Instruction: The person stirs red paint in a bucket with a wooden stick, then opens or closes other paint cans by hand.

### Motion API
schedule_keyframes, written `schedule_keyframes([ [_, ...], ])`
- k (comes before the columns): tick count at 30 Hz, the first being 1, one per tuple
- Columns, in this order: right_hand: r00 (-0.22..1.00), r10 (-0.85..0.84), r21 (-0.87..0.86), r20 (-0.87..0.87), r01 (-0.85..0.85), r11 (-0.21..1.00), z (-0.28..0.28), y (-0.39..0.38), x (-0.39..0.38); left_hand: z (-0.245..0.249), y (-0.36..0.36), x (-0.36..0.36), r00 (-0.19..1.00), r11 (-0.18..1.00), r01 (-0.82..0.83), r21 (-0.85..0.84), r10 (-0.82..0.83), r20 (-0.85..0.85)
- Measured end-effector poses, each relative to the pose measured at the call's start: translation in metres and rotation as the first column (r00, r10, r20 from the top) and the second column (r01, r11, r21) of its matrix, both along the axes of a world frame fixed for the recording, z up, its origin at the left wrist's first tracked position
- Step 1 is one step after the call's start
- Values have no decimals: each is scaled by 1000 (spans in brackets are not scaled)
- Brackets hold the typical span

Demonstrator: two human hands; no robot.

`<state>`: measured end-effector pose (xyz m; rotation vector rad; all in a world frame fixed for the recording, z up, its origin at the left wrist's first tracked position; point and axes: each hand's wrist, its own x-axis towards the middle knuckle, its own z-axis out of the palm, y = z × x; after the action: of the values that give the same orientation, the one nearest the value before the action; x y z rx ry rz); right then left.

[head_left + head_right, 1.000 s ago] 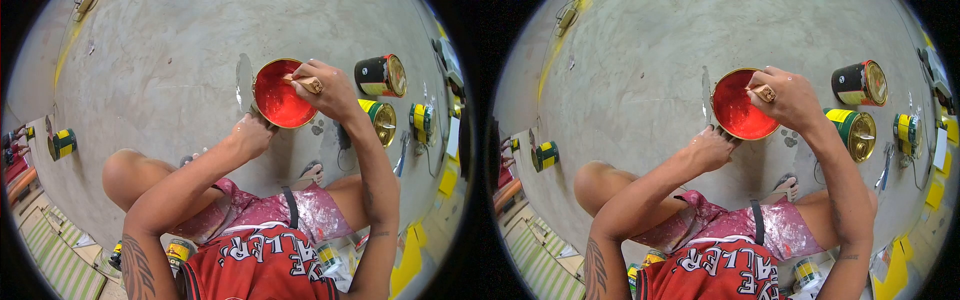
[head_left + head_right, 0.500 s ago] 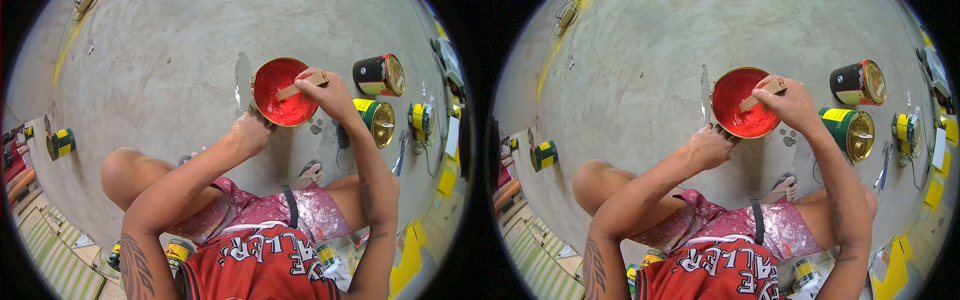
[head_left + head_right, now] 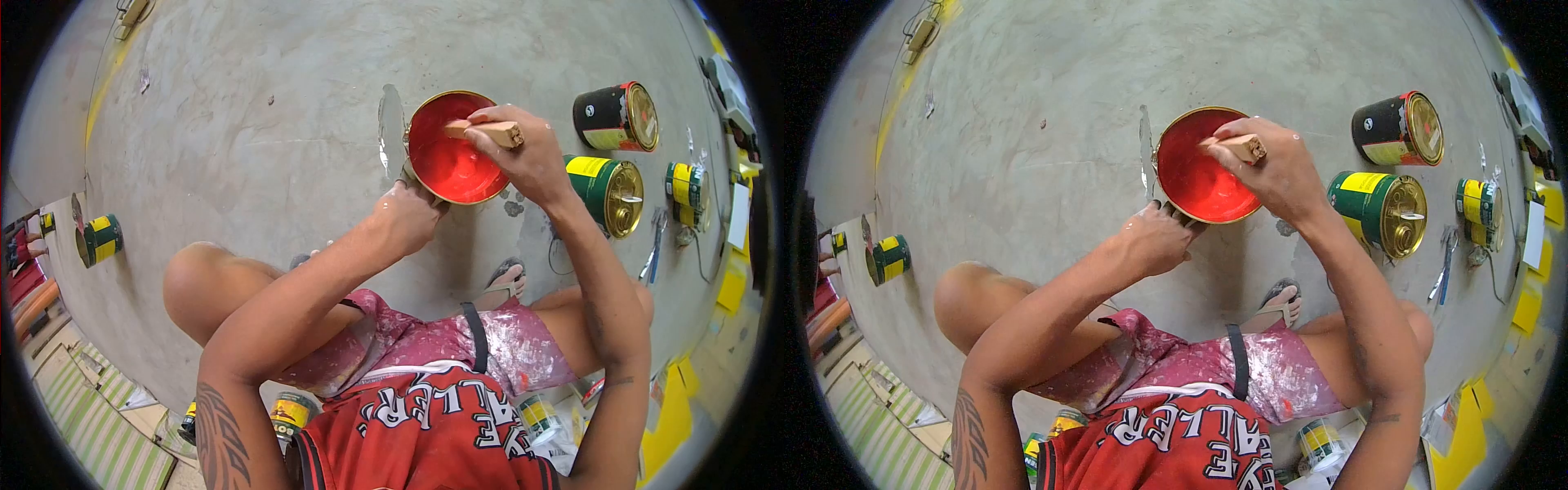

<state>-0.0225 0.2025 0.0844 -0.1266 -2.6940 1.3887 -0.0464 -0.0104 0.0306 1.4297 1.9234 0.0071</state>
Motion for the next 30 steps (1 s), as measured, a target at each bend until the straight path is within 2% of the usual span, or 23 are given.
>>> schedule_keyframes([
  [1, 1000, 0, 0, 0, 0, 1000, 1, 1, 0, -2, 0, 0, 1000, 1000, -21, -2, 21, 13],
  [3, 979, 201, 45, 39, -203, 978, 5, 7, -1, 0, 1, 0, 1000, 1000, -9, -12, 9, 3],
  [5, 972, 217, 19, 93, -220, 975, 12, 13, -1, 6, 4, -2, 1000, 1000, 4, -22, -4, -5],
  [7, 898, 293, -68, 329, -287, 956, 18, 22, -1, 12, 6, -4, 999, 995, 41, -88, -40, 11],
  [8, 899, 291, -68, 328, -284, 956, 20, 26, -1, 13, 6, -4, 999, 995, 43, -89, -42, 10],
  [10, 852, 226, -107, 473, -199, 974, 25, 30, -1, 12, 4, -5, 999, 997, 38, -71, -36, 26],
  [11, 852, 225, -107, 472, -198, 974, 27, 31, -2, 12, 3, -5, 999, 997, 38, -72, -37, 25],
  [13, 853, 148, 83, 501, -217, 973, 33, 31, -5, 9, 1, -4, 1000, 999, 28, -28, -28, -8],
  [14, 853, 146, 83, 502, -216, 973, 32, 27, -4, 7, 1, -3, 1000, 999, 29, -27, -29, -7],
  [16, 973, 71, 410, 220, -158, 898, 26, 17, -1, 8, 3, -4, 999, 998, 19, -60, -17, 27],
  [17, 973, 68, 412, 223, -157, 898, 22, 15, 0, 8, 4, -4, 999, 998, 21, -58, -20, 29],
  [19, 981, 180, 409, 66, -191, 892, 12, 13, 1, 9, 3, -4, 999, 998, 18, -58, -16, 38],
  [21, 974, 212, 369, 78, -226, 901, 8, 15, 2, 7, 0, -3, 1000, 1000, -11, -14, 12, 27],
  [22, 972, 231, 275, 43, -234, 932, 4, 17, 3, 7, -1, -2, 999, 999, -38, 27, 38, 16],
  [23, 969, 245, 178, 7, -242, 954, 1, 19, 3, 5, -1, -3, 999, 999, -40, 27, 40, 16],
  [24, 969, 247, 177, 7, -244, 953, 3, 22, 3, 7, 1, -4, 999, 1000, -22, -21, 22, 36],
  [26, 918, 318, -41, 238, -318, 947, 10, 29, 1, 9, 3, -7, 998, 997, -5, -71, 8, 56],
  [27, 917, 320, -43, 237, -319, 947, 13, 33, 1, 9, 4, -8, 997, 996, 1, -90, 5, 73],
  [30, 853, 278, -75, 442, -274, 959, 27, 38, -2, 7, 6, -7, 996, 991, 21, -132, -10, 89],
])
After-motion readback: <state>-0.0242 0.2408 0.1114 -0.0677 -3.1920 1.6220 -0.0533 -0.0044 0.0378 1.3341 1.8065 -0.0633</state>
